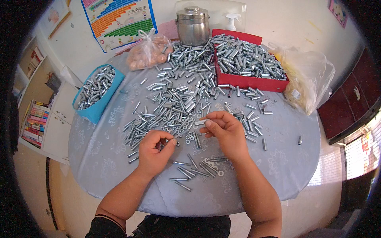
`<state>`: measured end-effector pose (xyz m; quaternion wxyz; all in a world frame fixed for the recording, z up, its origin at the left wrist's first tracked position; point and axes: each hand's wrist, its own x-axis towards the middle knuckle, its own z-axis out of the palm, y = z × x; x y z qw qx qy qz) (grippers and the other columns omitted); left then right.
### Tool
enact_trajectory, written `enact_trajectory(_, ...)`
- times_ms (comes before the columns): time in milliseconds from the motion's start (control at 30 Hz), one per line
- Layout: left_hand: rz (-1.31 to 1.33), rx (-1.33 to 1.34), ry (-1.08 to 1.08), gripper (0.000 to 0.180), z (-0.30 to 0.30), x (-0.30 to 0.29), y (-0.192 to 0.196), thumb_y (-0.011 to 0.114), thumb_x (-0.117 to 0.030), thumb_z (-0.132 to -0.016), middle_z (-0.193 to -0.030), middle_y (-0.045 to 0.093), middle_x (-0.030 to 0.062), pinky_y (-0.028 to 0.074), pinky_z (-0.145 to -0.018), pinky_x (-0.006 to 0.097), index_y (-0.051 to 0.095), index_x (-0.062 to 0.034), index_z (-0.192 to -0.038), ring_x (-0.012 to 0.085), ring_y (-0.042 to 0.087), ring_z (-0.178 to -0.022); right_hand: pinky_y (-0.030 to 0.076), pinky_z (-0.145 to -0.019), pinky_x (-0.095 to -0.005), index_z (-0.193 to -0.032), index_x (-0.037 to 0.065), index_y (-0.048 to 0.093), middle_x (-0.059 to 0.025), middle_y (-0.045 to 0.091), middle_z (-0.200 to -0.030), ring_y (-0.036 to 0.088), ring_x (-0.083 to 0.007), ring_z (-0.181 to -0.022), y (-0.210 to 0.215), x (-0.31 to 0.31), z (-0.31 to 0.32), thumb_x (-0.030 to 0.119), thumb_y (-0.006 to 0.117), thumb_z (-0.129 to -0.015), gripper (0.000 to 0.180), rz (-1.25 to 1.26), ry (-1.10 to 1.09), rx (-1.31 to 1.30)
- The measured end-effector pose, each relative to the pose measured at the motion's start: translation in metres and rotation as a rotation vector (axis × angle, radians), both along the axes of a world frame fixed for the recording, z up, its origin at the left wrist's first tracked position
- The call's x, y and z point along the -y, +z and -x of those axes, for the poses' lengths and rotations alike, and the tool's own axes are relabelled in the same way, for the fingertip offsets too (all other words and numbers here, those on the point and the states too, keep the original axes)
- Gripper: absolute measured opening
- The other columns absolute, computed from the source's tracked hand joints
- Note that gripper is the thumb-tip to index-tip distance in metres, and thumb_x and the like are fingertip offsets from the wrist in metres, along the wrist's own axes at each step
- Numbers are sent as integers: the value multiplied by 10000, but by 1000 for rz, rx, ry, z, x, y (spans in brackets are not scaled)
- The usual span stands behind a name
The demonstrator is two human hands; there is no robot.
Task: The person sits at a table covered with a grey cloth and repeatedly picks up metal bolts and washers. They insert the washers onto the bolts by hand and place the assembled units into a red box.
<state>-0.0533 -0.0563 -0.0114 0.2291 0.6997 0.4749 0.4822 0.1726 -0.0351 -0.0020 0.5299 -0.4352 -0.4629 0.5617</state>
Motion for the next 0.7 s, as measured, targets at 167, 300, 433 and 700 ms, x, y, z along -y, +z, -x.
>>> enact_trajectory(167,-8,-10,-8,110,0,0,0,728,-65,-747,-742,628,31,431,-596,299,653,-61,-827,165,543,-642,528,-699,-259,-1086,2,591,-76,695,-1010,675,-142,-847,1,3,3,65,603,-937,163,-7,77,36)
enact_trajectory(300,-22,-49,-32,120,2,-1,-1,736,-59,-759,-763,601,26,419,-557,258,663,-56,-854,124,529,-641,520,-693,-252,-1074,6,608,-68,696,-971,671,-131,-837,-1,5,7,67,618,-929,158,-27,97,77)
enact_trajectory(433,-21,-71,-31,125,3,-1,-2,747,-71,-752,-738,591,28,419,-556,261,677,-60,-854,129,527,-634,511,-684,-242,-1044,2,639,-47,691,-894,652,-107,-805,2,7,8,80,648,-913,153,2,117,98)
enact_trajectory(700,210,125,-93,209,0,5,-4,738,-53,-810,-823,682,41,480,-630,225,705,-19,-1014,88,603,-700,512,-681,-231,-1015,-19,684,-33,672,-844,614,-76,-759,3,12,12,68,677,-887,155,-35,201,358)
